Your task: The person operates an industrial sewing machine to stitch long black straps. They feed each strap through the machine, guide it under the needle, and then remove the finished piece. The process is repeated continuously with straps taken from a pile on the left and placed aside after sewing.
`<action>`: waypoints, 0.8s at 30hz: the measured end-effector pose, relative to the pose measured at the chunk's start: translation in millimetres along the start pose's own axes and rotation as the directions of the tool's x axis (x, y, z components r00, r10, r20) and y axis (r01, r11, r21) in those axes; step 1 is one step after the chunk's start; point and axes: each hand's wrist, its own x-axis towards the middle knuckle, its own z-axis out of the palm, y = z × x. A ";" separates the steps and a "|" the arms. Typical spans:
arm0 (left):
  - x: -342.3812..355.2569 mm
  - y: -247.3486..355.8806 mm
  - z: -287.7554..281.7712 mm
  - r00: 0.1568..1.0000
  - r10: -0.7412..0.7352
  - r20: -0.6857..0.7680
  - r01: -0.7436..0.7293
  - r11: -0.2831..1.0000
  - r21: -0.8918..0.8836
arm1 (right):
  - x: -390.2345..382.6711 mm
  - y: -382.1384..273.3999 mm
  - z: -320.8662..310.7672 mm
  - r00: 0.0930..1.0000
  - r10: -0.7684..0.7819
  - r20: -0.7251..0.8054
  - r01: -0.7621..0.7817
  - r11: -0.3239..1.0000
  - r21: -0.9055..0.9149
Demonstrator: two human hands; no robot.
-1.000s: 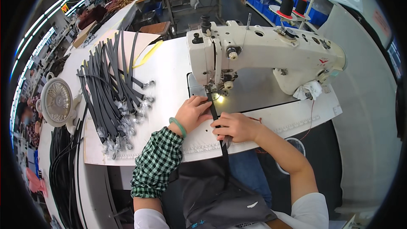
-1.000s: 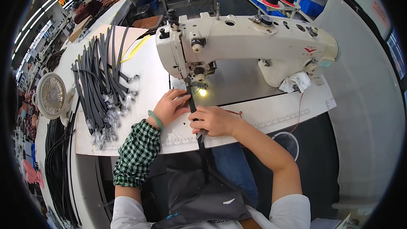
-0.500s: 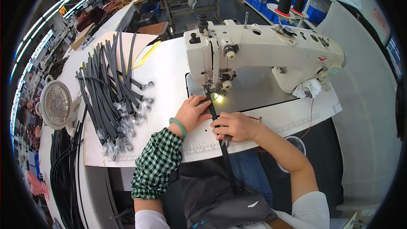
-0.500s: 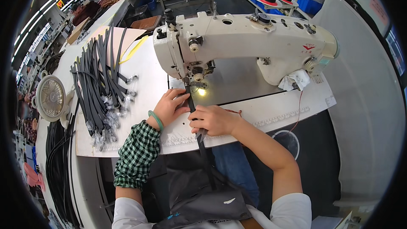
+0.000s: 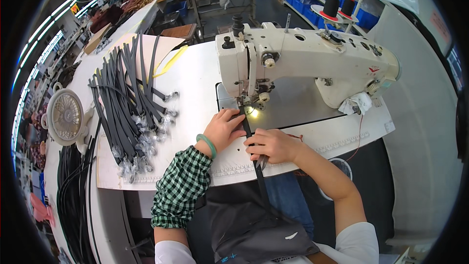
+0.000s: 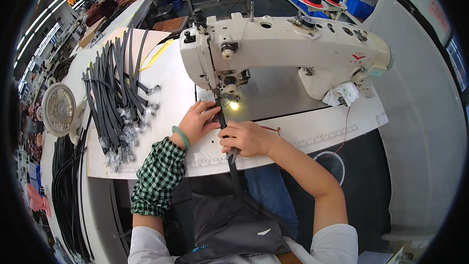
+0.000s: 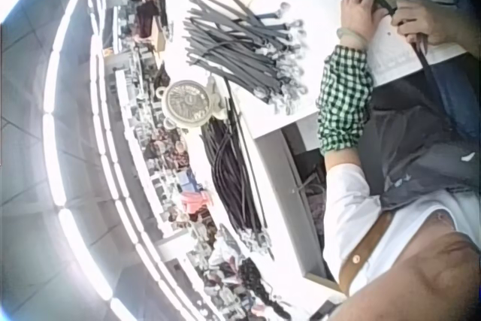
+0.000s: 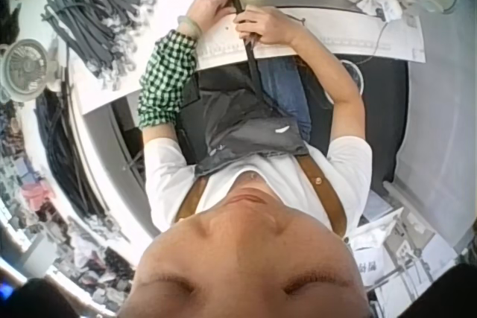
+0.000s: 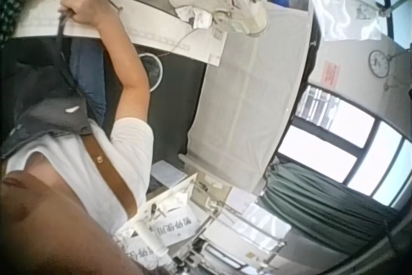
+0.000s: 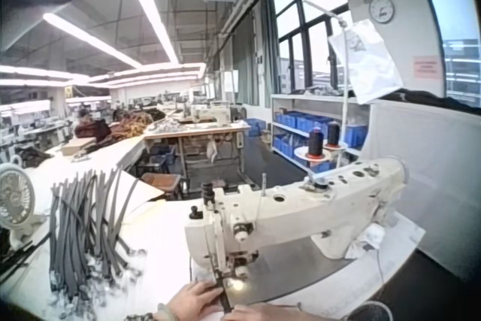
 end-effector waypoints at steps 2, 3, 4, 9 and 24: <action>0.0 0.0 0.1 1.000 0.003 -0.001 -0.003 1.000 0.006 | 0.4 -0.7 -0.6 1.000 0.005 0.008 -0.005 1.000 -0.005; -0.1 -0.2 0.4 1.000 0.004 0.000 -0.004 1.000 0.010 | 0.4 -0.9 -0.7 1.000 0.008 0.012 -0.008 1.000 -0.008; -0.3 -0.3 0.7 1.000 0.003 -0.001 -0.003 1.000 0.008 | 0.4 -1.0 -0.6 1.000 0.007 0.010 -0.006 1.000 -0.008; -0.7 -1.4 2.4 1.000 -0.012 0.003 0.012 1.000 0.005 | 0.0 0.2 -0.2 1.000 0.002 0.004 -0.002 1.000 -0.004; -0.9 -1.1 1.5 1.000 -0.005 0.003 0.005 1.000 0.005 | 1.8 -1.0 -1.4 1.000 0.012 0.007 -0.012 1.000 0.011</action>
